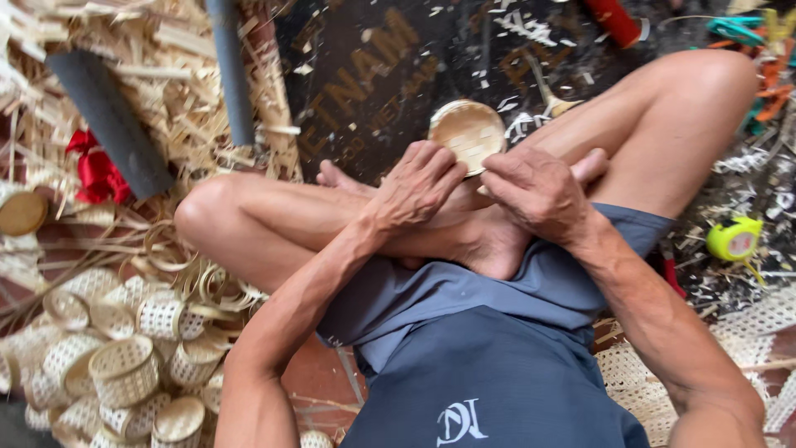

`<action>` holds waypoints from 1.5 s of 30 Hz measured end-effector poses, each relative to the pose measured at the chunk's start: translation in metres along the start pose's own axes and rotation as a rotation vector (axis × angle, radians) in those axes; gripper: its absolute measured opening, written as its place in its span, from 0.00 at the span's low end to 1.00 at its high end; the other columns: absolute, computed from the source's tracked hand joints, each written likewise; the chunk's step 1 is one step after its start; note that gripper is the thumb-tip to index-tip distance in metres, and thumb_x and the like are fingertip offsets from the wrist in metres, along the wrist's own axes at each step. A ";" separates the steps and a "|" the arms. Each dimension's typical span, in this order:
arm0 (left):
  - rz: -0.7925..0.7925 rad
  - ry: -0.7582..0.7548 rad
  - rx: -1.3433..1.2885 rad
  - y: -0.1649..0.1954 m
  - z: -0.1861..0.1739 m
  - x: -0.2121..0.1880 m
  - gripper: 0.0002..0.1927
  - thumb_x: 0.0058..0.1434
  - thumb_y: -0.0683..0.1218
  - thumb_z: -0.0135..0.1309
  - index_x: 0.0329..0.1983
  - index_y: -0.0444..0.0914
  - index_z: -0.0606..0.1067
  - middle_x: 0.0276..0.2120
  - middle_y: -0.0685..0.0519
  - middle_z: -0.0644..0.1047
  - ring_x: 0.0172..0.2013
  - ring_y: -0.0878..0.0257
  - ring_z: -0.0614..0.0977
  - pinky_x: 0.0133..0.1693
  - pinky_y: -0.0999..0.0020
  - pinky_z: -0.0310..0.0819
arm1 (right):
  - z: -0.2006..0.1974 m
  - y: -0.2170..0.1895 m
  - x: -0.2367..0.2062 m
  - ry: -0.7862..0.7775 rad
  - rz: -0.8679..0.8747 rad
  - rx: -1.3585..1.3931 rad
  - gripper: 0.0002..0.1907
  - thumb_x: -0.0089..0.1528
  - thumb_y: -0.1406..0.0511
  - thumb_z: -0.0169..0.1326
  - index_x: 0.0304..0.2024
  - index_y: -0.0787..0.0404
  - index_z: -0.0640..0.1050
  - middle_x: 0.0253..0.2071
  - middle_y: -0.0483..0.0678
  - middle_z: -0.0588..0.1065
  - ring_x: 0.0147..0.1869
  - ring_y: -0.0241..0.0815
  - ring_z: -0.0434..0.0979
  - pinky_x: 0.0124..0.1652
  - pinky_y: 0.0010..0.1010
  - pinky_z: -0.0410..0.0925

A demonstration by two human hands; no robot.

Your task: The person sits cross-legged on the floor assembling small woven bamboo baskets. They bend a woven basket body into shape, fit it into a bamboo rim ring, press the rim down using a gray metal tube, bend thin bamboo strips by hand, and attach the strip around the basket rim, adding finished baskets to a pile beside them.

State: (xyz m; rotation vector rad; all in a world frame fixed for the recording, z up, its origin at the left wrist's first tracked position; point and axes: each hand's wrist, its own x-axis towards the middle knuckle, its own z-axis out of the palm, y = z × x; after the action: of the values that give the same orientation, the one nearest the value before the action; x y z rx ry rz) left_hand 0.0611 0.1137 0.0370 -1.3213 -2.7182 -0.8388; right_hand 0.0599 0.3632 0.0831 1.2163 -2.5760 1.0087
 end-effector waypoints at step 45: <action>-0.341 0.176 -0.972 0.193 -0.007 0.198 0.03 0.70 0.39 0.60 0.45 0.36 0.79 0.35 0.53 0.78 0.37 0.64 0.79 0.44 0.71 0.75 | -0.097 0.004 -0.328 0.395 1.501 0.584 0.28 0.58 0.67 0.60 0.60 0.71 0.74 0.41 0.51 0.77 0.41 0.45 0.77 0.42 0.36 0.71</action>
State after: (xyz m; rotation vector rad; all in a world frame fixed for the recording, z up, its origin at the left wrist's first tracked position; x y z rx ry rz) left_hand 0.0733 0.3520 0.1774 -0.7129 -2.4468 -2.3574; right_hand 0.2606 0.6362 0.0350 -1.1704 -2.5727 1.9185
